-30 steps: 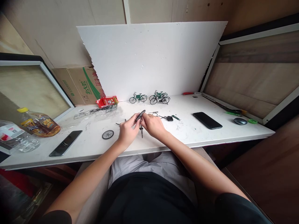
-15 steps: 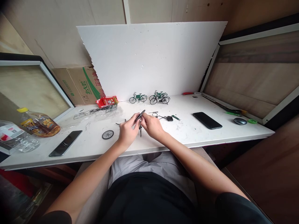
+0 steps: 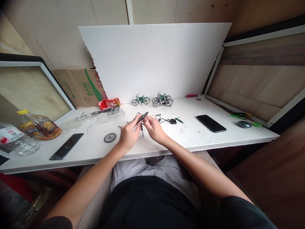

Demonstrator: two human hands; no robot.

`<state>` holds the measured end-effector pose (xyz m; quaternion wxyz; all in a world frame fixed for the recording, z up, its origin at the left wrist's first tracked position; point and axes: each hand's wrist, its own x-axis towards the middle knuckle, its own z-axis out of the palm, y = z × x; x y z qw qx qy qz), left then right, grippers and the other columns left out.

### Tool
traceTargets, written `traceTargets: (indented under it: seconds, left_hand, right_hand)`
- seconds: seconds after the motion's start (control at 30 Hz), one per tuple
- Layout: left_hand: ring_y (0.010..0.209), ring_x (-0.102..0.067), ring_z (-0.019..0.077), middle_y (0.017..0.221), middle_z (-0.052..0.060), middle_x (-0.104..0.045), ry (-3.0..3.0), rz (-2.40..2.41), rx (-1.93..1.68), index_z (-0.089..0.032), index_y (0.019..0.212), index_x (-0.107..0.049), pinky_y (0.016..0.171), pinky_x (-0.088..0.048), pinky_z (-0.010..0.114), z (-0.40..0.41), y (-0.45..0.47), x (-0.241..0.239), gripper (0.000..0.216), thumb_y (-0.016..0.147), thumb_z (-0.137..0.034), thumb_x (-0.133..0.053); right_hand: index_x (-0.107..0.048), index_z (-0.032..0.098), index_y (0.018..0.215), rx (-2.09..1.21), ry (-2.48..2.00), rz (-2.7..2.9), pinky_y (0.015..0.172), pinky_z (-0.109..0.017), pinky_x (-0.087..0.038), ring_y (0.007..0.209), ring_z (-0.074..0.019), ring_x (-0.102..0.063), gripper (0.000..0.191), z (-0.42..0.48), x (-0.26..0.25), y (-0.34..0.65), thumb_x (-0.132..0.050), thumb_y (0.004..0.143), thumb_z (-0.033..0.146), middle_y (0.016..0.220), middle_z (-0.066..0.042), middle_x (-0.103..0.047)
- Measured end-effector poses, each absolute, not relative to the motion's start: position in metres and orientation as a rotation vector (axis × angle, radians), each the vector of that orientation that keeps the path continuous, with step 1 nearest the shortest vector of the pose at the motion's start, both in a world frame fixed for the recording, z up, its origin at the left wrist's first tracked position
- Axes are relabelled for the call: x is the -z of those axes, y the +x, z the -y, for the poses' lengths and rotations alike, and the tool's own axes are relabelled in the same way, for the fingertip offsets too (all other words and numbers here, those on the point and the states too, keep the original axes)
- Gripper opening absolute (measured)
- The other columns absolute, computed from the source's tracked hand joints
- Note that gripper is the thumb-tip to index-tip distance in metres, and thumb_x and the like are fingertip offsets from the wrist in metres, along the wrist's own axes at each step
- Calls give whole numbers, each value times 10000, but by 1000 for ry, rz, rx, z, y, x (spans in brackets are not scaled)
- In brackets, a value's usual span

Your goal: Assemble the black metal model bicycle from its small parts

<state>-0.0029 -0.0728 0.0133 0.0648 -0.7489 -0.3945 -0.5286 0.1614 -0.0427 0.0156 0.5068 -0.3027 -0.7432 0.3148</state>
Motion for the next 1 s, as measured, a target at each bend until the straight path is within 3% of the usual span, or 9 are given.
traceTargets:
  seconds: [0.13, 0.33, 0.47, 0.6, 0.7, 0.77, 0.83, 0.93, 1.0]
  left_hand:
    - [937, -819, 234, 1169, 144, -819, -2301, 1163, 1614, -156, 1445, -661, 854, -623, 290, 71, -6, -15, 426, 1034, -147, -552]
    - [1105, -793, 245, 1302, 134, -778, -2359, 1164, 1642, -196, 1451, -665, 959, -610, 304, 69, -11, -17, 448, 1018, -141, -563]
    - [1007, -808, 236, 1227, 138, -805, -2377, 1205, 1671, -184, 1416, -694, 926, -607, 300, 70, -12, -19, 422, 1010, -156, -580]
    - [976, -805, 241, 1197, 120, -814, -2403, 1306, 1816, -202, 1349, -737, 937, -603, 311, 72, -9, -21, 368, 995, -215, -640]
    - [1057, -795, 259, 1195, 114, -811, -2486, 1354, 2062, -191, 1296, -749, 957, -610, 316, 71, -7, -24, 327, 999, -293, -659]
    - [1100, -784, 278, 1210, 135, -801, -2487, 1379, 2266, -161, 1257, -748, 971, -616, 338, 68, -8, -25, 333, 982, -340, -692]
    - [1100, -779, 294, 1203, 160, -797, -2429, 1435, 2466, -135, 1190, -753, 988, -619, 380, 63, -9, -26, 346, 942, -376, -747]
    - [1074, -777, 296, 1153, 161, -802, -2346, 1512, 2815, -126, 1096, -750, 1027, -611, 452, 57, -11, -28, 375, 860, -403, -836]
    - [1082, -774, 289, 1131, 149, -804, -2267, 1523, 3069, -124, 1067, -740, 1076, -588, 486, 55, -11, -29, 406, 797, -385, -893]
  right_hand:
    - [-429, 237, 765, -1080, -645, 1674, 561, -274, -278, 586, -126, -309, 481, 43, -16, 159, -498, 1040, 626, 654, 49, -363]
    - [-368, 232, 714, -1570, -588, 1468, 506, -253, -172, 556, -104, -173, 331, 51, -30, 161, -523, 977, 361, 660, 60, -258]
    - [-306, 237, 710, -1829, -529, 1397, 485, -253, -132, 574, -113, -88, 285, 51, -37, 165, -514, 903, 263, 681, 66, -161]
    - [-345, 239, 748, -1918, -512, 1383, 480, -253, -122, 582, -123, -73, 248, 50, -41, 170, -513, 922, 292, 701, 66, -124]
    - [-354, 244, 748, -1781, -577, 1417, 481, -263, -129, 564, -122, -97, 280, 46, -42, 173, -515, 952, 350, 679, 69, -139]
    - [-383, 245, 752, -1520, -675, 1440, 487, -263, -165, 553, -118, -151, 328, 41, -42, 177, -529, 985, 424, 660, 70, -194]
    - [-470, 244, 820, -1152, -777, 1476, 518, -263, -278, 576, -124, -288, 345, 36, -40, 179, -592, 990, 518, 673, 55, -330]
    - [-580, 245, 1104, -745, -888, 1564, 690, -307, -469, 811, -181, -549, 432, 32, -34, 181, -748, 903, 589, 897, -22, -590]
    - [-585, 243, 1266, -721, -937, 1648, 793, -343, -516, 995, -227, -617, 599, 31, -28, 179, -815, 842, 597, 1100, -78, -658]
